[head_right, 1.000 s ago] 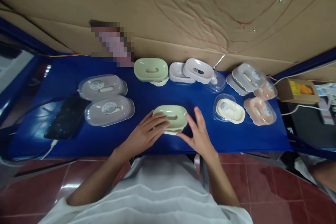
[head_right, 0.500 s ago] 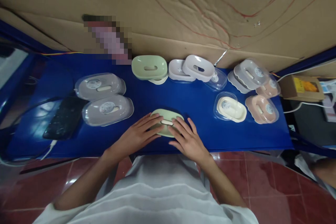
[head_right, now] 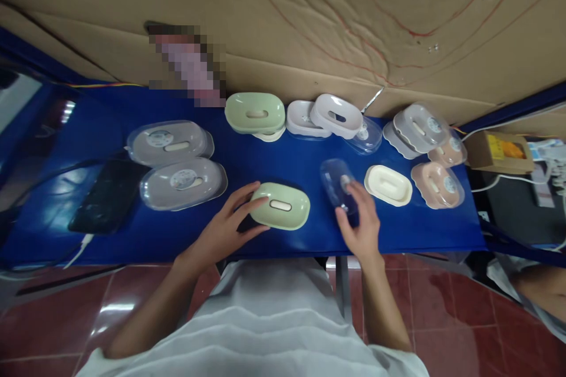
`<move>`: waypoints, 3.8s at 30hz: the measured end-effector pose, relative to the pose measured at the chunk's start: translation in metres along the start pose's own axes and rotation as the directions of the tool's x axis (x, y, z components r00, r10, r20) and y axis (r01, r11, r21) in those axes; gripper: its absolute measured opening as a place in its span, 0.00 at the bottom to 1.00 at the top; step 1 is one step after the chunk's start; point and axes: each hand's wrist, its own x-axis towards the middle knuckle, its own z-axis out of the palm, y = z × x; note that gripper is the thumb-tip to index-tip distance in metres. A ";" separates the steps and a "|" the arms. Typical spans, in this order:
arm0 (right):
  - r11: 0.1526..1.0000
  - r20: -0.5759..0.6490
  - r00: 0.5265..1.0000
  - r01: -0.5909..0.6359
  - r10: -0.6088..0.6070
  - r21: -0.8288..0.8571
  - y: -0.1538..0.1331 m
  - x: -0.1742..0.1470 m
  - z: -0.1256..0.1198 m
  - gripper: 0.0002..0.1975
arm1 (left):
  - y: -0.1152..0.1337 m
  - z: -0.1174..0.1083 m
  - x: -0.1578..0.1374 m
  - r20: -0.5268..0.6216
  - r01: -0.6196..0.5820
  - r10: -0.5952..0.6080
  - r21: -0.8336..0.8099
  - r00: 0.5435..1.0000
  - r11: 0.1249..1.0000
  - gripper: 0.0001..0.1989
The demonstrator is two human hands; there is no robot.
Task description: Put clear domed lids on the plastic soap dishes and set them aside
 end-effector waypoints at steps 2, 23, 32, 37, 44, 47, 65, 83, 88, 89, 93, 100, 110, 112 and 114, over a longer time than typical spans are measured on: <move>0.974 0.170 0.968 0.156 -0.183 0.162 -0.020 -0.002 0.008 0.28 | -0.002 -0.002 0.002 0.019 0.042 -0.041 -0.060 0.999 0.997 0.40; 0.738 0.399 0.655 0.668 -0.642 0.093 -0.035 0.008 0.041 0.31 | -0.013 -0.005 0.002 0.085 0.072 -0.063 -0.103 0.994 0.992 0.37; 0.726 0.406 0.637 0.680 -0.656 0.106 -0.034 0.010 0.044 0.33 | -0.015 -0.004 0.003 0.066 0.075 -0.069 -0.105 0.995 0.992 0.37; 0.765 0.391 0.678 0.633 -0.622 0.121 -0.024 0.001 0.051 0.33 | -0.017 0.000 0.001 0.025 0.021 -0.019 -0.062 1.000 0.998 0.37; 0.853 0.195 0.842 0.519 -0.503 -0.043 -0.007 0.002 0.039 0.42 | -0.006 -0.038 -0.015 -0.296 0.069 -0.037 0.098 0.955 0.993 0.32; 0.910 0.099 0.944 0.329 -0.314 -0.250 0.011 0.009 0.014 0.37 | -0.028 -0.080 -0.021 -0.547 0.284 -0.129 0.209 0.827 0.936 0.34; 0.945 0.267 0.945 0.249 -0.189 -0.213 -0.013 0.023 0.016 0.26 | -0.041 -0.100 -0.016 -0.659 0.354 -0.026 0.370 0.752 0.859 0.39; 0.878 0.226 0.867 0.472 -0.444 -0.084 -0.023 0.057 0.032 0.19 | -0.005 0.010 -0.005 -0.037 -0.083 0.100 0.319 0.994 0.944 0.22; 0.833 0.362 0.774 0.553 -0.519 0.010 -0.057 0.025 0.050 0.20 | -0.010 -0.001 0.003 0.018 -0.157 0.162 0.359 0.987 0.920 0.28; 0.831 0.386 0.763 0.556 -0.518 0.018 -0.059 0.023 0.053 0.21 | -0.013 -0.003 0.005 0.065 -0.199 0.189 0.351 0.980 0.915 0.27; 0.814 0.418 0.726 0.578 -0.546 0.060 -0.057 0.024 0.058 0.24 | -0.019 -0.007 0.006 0.143 -0.266 0.232 0.311 0.962 0.913 0.25; 0.826 0.290 0.792 0.563 -0.537 -0.011 -0.032 0.113 0.065 0.23 | -0.003 0.005 -0.009 -0.059 -0.116 0.135 0.245 0.989 0.963 0.16; 0.888 0.322 0.921 0.324 -0.219 -0.325 0.016 0.167 0.066 0.23 | 0.000 0.014 -0.026 -0.242 0.035 0.004 0.157 0.970 0.987 0.18; 0.866 0.311 0.907 0.383 -0.285 -0.322 0.013 0.143 0.057 0.22 | -0.002 0.012 -0.021 -0.233 0.017 0.019 0.150 0.972 0.989 0.19; 0.830 0.328 0.877 0.454 -0.351 -0.325 0.008 0.119 0.050 0.22 | -0.004 0.009 -0.016 -0.219 0.001 0.032 0.147 0.975 0.989 0.18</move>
